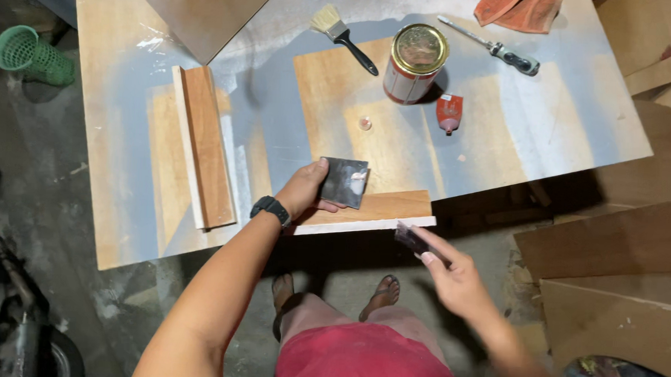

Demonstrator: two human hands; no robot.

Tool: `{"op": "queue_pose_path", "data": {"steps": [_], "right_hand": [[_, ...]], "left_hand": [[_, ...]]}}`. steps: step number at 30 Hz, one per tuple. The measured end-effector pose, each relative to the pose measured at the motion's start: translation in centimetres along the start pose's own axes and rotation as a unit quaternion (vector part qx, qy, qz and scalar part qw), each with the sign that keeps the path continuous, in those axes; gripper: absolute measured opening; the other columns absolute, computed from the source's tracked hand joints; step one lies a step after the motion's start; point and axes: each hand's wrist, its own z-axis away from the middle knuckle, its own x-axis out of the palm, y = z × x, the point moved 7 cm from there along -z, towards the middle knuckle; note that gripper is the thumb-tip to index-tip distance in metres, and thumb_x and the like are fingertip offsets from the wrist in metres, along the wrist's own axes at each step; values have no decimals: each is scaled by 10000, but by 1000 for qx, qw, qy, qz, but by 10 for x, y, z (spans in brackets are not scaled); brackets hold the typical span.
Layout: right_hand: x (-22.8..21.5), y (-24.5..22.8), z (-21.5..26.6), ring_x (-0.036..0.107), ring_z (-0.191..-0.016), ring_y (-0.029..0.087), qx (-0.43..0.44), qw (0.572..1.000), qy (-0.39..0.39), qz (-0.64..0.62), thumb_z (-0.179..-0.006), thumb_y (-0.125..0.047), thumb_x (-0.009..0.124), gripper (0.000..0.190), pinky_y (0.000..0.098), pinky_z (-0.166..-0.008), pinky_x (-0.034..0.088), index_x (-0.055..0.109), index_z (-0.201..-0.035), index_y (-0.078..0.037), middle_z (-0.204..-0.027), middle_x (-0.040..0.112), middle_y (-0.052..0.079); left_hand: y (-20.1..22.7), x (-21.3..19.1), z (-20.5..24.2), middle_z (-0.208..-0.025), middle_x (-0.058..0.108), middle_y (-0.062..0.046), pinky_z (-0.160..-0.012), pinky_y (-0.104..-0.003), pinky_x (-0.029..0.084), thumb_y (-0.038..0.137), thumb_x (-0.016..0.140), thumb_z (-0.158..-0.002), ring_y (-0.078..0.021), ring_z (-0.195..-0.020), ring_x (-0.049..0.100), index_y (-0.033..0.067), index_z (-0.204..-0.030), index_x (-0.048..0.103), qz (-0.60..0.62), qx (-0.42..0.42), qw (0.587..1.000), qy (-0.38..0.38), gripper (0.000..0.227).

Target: The person applies a white filler paste from a small tube onto a metal card, then uses a sanding block to spread and smooth the filler into the grain of two wooden planks on a workbench. The person repeatedly rubs the filler into the wood surfaces.

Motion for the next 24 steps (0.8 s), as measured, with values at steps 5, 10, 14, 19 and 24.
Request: {"op": "queue_pose_path", "data": {"steps": [5,10,14,19,24], "right_hand": [[92,-43,22,652,-1390,440,-317,883,60,340,-961,122,524,615,548,-1099,561,748,-1448,-180,-1536,686,168],[152,18,23,539,-1502,474,-304,806,143,488,-1028,42,448,614,537,-1155,493,692,-1511,-250,-1637,596,164],[188,57,12,463,-1557,477,-257,768,184,557,-974,19,519,679,528,-1192,450,628,-1574,-279,-1691,536,161],[216,45,3,432,-1589,436,-235,726,237,601,-1001,-4,530,659,488,-1199,428,628,-1575,-312,-1722,517,124],[217,55,26,484,-1553,432,-194,743,208,606,-958,3,561,692,517,-1203,452,621,-1583,-287,-1676,557,142]], "left_hand": [[9,3,12,-1248,709,-429,-741,-555,714,424,413,-1187,-556,-928,782,43,-1544,494,10,2,999,-44,528],[11,-1,7,-1243,703,-431,-759,-577,718,428,418,-1191,-568,-942,771,34,-1545,479,25,-7,995,-95,534],[17,-2,13,-1237,711,-420,-780,-557,735,400,384,-1204,-540,-941,782,-9,-1502,509,-5,-1,993,-121,522],[23,-3,16,-1248,715,-400,-813,-519,737,377,349,-1212,-505,-974,788,-45,-1478,513,-31,9,989,-143,525],[22,-4,13,-1247,726,-376,-834,-494,742,373,331,-1218,-481,-993,794,-41,-1459,518,-40,17,987,-153,515]]}}
